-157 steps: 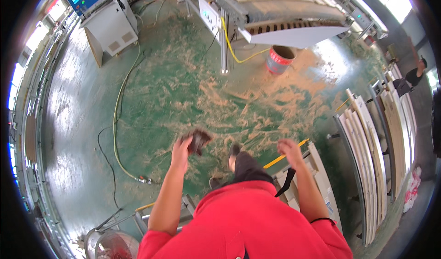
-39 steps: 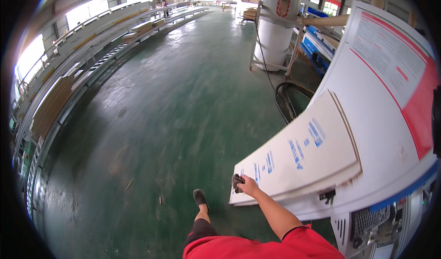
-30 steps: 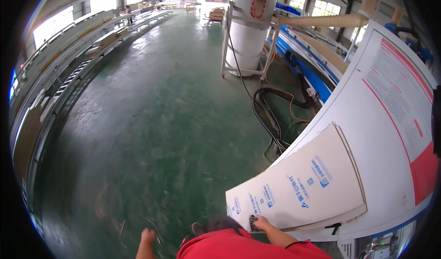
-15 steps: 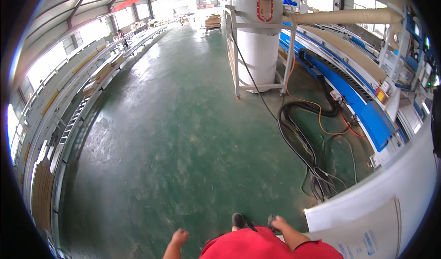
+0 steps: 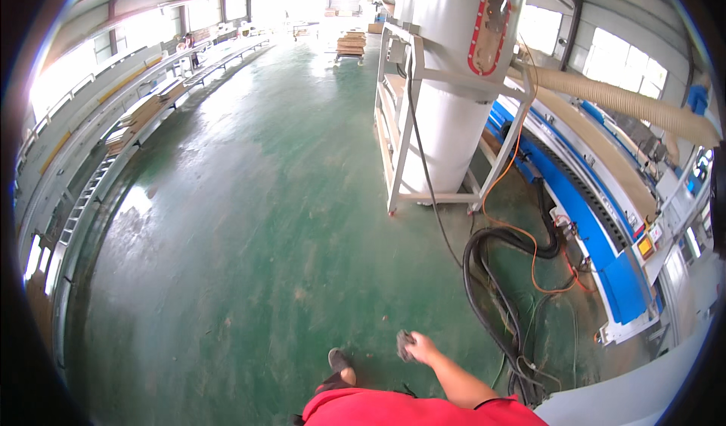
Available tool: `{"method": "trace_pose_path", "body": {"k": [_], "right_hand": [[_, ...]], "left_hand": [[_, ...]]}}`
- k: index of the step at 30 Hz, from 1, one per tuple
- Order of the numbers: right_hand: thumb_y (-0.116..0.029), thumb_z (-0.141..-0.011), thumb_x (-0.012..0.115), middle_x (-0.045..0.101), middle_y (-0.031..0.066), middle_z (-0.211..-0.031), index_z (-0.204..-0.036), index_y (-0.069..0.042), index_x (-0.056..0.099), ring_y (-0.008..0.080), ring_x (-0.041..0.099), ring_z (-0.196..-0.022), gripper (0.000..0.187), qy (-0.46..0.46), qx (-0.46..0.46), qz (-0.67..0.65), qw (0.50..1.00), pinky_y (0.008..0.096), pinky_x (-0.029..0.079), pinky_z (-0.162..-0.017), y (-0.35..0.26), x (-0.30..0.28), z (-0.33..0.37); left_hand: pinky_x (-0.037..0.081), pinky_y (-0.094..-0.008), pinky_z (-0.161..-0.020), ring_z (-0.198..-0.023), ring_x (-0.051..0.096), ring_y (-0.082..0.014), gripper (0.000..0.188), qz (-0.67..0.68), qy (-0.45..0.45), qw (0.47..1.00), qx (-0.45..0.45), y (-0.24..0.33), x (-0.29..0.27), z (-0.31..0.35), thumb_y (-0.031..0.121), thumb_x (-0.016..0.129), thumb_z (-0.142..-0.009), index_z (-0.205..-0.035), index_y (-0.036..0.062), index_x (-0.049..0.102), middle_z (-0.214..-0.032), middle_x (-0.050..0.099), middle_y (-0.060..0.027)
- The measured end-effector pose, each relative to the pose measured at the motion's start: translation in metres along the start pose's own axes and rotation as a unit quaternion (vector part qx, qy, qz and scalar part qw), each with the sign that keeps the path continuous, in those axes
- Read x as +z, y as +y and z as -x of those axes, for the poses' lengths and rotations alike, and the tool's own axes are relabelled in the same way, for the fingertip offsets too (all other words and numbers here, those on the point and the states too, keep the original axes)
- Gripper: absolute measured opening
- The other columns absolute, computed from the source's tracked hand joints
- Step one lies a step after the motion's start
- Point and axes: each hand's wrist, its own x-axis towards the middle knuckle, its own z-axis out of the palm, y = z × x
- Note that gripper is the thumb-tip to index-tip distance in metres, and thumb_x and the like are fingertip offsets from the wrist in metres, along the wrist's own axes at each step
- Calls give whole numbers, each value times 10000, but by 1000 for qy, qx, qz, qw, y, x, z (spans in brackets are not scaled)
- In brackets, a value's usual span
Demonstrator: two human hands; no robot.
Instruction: The person wipes the edges and surfaces of wooden boards with a cloth before placing them onto a conveyor belt.
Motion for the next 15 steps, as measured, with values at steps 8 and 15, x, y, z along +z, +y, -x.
{"method": "trace_pose_path", "body": {"k": [8,15], "right_hand": [[-182,-804,649,737,145,-932,-997,-52,725,281,725,-879,245,10,398,-49,916,407,570,-774,123,-48,-49],[-324,-817,668,727,205,-944,-994,-42,725,344,716,-884,338,-16,356,74,932,437,557,-795,131,-71,-366]], "left_hand": [[524,-420,-828,-926,678,-331,318,271,353,871,208,315,-565,-86,299,622,-888,-1030,17,660,-970,709,-185],[532,-391,-828,-925,688,-295,305,252,335,863,282,408,-801,-212,301,646,-889,-1030,32,667,-975,719,-162]]}}
